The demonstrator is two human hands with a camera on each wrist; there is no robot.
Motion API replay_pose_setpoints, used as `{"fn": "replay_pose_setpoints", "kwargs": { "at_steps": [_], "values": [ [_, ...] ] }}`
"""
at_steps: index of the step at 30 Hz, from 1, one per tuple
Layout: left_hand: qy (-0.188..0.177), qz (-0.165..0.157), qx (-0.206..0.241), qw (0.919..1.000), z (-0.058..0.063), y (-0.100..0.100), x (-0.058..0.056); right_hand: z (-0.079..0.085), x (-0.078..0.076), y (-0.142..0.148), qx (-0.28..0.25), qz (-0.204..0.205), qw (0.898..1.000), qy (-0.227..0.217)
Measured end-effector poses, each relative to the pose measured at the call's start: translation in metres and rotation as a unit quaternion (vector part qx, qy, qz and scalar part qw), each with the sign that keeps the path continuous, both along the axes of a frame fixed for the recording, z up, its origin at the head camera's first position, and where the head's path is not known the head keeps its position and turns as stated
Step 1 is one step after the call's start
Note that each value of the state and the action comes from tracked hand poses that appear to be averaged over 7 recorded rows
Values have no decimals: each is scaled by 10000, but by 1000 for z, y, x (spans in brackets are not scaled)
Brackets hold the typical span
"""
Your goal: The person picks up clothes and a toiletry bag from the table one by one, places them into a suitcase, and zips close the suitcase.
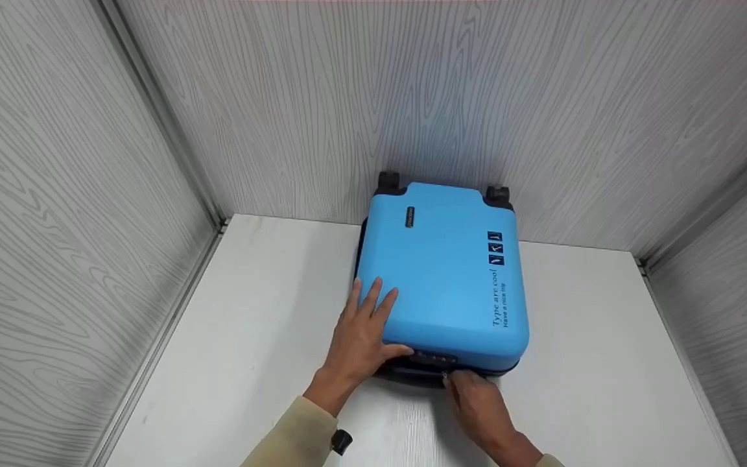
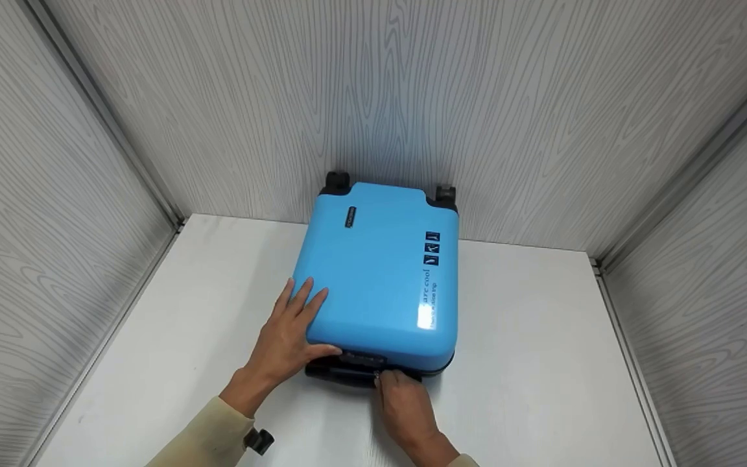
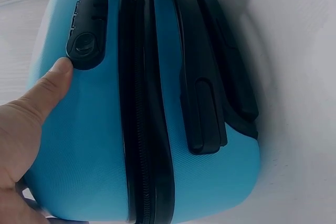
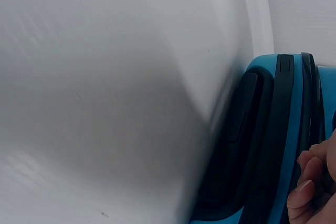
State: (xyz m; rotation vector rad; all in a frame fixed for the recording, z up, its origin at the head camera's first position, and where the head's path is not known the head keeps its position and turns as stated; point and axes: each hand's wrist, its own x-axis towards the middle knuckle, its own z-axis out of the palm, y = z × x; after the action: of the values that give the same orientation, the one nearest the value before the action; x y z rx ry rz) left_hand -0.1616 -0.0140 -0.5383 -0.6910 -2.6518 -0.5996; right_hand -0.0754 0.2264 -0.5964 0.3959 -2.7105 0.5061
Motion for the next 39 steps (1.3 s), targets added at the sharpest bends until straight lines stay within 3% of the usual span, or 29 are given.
{"fn": "replay_pose_setpoints", "kwargs": {
  "at_steps": [5,10,14,17,19,26,33,39],
  "values": [
    [-42,6,8,10000,0,0,0,0,-2,-6,58,243,9996,100],
    [-69,-5,29,10000,0,-1,0,5,-2,-7,33,705,9971,-288],
    [123,-36,101,9999,-1,-1,0,10,-3,-4,118,1146,9922,-469],
    [267,-59,21,9996,0,-2,0,12,-6,-4,155,1259,9907,-499],
    [137,-114,21,9998,3,-3,0,12,-7,-6,154,1275,9906,-465],
    [-1025,-224,430,9936,16,-6,1,12,-9,-19,17,1330,9910,-139],
    [-1149,-200,467,9921,21,-5,2,9,-13,-36,4,1509,9883,-211],
    [-1126,-150,444,9925,20,-5,1,13,-21,-51,60,1646,9836,-732]
  ]
}}
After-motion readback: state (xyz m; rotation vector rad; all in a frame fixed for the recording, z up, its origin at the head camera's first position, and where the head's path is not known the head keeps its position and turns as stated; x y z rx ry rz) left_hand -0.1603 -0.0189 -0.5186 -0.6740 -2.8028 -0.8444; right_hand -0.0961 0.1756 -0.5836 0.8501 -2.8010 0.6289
